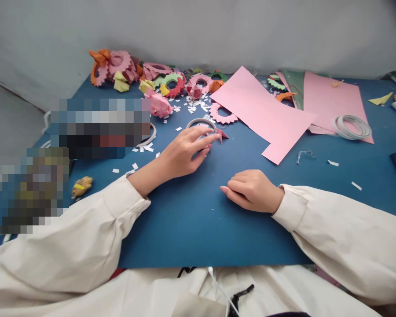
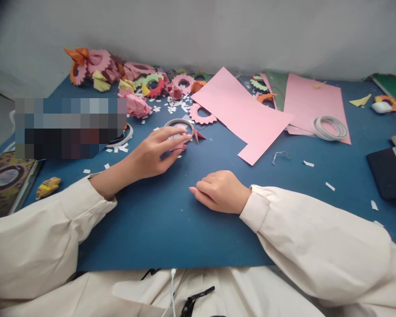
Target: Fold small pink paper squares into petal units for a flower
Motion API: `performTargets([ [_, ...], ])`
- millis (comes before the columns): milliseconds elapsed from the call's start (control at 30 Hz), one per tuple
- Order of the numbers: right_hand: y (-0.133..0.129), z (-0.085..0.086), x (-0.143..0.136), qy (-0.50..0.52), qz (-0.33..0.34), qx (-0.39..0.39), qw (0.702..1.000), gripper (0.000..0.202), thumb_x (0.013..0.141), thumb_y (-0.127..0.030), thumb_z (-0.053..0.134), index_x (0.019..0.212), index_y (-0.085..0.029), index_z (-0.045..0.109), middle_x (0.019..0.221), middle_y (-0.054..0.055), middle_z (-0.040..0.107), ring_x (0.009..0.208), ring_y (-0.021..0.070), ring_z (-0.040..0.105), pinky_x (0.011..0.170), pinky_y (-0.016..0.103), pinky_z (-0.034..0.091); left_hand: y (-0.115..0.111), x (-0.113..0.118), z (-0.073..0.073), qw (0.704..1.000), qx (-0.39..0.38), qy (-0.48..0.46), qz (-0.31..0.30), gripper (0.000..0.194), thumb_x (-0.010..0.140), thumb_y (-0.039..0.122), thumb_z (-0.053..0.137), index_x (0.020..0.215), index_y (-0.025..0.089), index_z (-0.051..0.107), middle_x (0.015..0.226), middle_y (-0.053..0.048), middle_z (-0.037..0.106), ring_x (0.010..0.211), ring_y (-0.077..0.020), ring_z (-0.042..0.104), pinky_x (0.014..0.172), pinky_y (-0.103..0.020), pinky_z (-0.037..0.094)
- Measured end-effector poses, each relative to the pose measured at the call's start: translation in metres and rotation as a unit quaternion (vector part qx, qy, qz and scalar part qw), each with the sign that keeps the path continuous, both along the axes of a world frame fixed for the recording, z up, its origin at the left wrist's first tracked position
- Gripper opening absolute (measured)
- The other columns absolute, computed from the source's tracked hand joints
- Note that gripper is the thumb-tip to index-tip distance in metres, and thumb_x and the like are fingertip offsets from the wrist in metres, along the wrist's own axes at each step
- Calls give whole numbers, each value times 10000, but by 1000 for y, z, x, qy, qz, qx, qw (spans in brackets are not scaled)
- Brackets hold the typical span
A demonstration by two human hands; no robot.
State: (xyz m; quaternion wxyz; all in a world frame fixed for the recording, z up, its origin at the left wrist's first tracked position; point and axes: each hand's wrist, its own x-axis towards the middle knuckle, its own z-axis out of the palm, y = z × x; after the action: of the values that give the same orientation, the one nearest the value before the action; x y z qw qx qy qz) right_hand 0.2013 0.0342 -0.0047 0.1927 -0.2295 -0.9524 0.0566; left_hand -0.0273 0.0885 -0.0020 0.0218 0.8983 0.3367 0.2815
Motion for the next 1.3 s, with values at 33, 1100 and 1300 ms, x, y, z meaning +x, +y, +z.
performTargets([
  [33, 0, 0, 0, -1, 2, -1, 1000, 388, 942, -269, 383, 567, -186, 437, 509, -26, 460, 478, 96, 374, 529, 251, 306, 2, 1, 1, 1000, -11, -13, 21, 371, 881, 206, 466, 1245, 145, 507, 1260, -142, 537, 1211, -231, 477, 1025, -409, 399],
  [1100, 45, 1, -2, 35, -20, 20, 999, 266, 890, -244, 487, 1138, -179, 559, 1227, 70, 600, 1162, 228, 510, 941, 421, 344, 14, 1, -11, 988, -66, -72, 118, 274, 828, 88, 376, 992, 134, 591, 1047, -87, 664, 1007, -183, 607, 899, -313, 469],
  [1300, 46, -1, -2, 21, -19, 16, 999, 266, 893, -239, 482, 1137, -165, 558, 1230, 72, 596, 1164, 224, 503, 931, 410, 347, 17, 3, -12, 986, -89, -84, 112, 247, 888, 191, 428, 986, 160, 652, 1057, -63, 690, 1013, -186, 624, 909, -319, 480],
])
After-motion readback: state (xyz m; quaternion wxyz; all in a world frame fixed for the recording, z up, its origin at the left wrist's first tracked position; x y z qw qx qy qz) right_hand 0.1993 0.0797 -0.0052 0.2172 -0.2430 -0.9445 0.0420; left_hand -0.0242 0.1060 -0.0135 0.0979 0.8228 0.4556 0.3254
